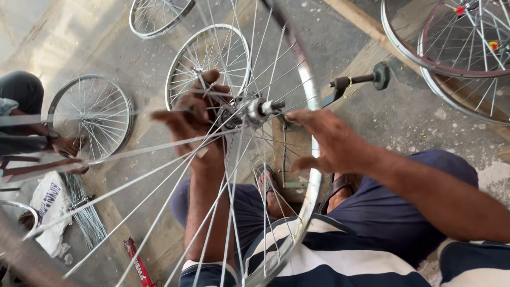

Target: The person sits on the floor and uses a spoke wrench to tighten and loosen the nipples on a bicycle wheel mounted on a truing stand. They repeatedly spin the wheel to check alignment and make adjustments to the spokes.

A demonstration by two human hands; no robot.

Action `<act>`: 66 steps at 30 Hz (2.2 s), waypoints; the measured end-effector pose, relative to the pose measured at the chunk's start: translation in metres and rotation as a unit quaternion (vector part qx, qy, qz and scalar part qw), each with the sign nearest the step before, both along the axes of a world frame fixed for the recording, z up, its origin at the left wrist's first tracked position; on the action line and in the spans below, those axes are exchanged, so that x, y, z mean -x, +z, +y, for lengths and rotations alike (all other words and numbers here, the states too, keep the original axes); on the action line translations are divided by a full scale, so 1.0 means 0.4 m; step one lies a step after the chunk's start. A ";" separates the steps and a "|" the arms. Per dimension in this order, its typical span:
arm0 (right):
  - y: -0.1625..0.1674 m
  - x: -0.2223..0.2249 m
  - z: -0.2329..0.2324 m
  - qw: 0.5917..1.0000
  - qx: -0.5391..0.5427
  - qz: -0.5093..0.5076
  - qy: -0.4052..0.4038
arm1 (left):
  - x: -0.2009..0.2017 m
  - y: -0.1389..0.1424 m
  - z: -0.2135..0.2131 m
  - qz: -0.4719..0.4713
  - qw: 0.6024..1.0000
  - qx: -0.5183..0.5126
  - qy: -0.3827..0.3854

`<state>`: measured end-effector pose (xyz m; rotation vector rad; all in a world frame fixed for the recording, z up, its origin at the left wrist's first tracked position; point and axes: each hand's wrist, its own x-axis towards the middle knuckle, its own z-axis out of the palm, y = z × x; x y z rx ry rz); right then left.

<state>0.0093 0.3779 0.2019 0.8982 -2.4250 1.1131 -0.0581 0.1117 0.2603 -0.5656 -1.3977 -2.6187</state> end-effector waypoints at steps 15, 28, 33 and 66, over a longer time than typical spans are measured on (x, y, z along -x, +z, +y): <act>-0.090 -0.160 -0.128 0.959 0.169 -0.104 -0.203 | -0.028 -0.374 -0.188 -0.145 0.986 0.073 0.035; -0.123 -0.129 -0.112 0.976 0.038 -0.098 -0.192 | -0.073 -0.475 -0.211 -0.264 0.960 0.087 0.025; -0.085 -0.141 -0.149 0.954 -0.216 -0.061 -0.198 | -0.081 -0.471 -0.190 -0.275 0.961 0.029 -0.009; 0.006 -0.113 0.463 0.793 0.479 -0.282 -0.249 | -0.177 -0.419 -0.564 -0.052 0.613 0.711 0.340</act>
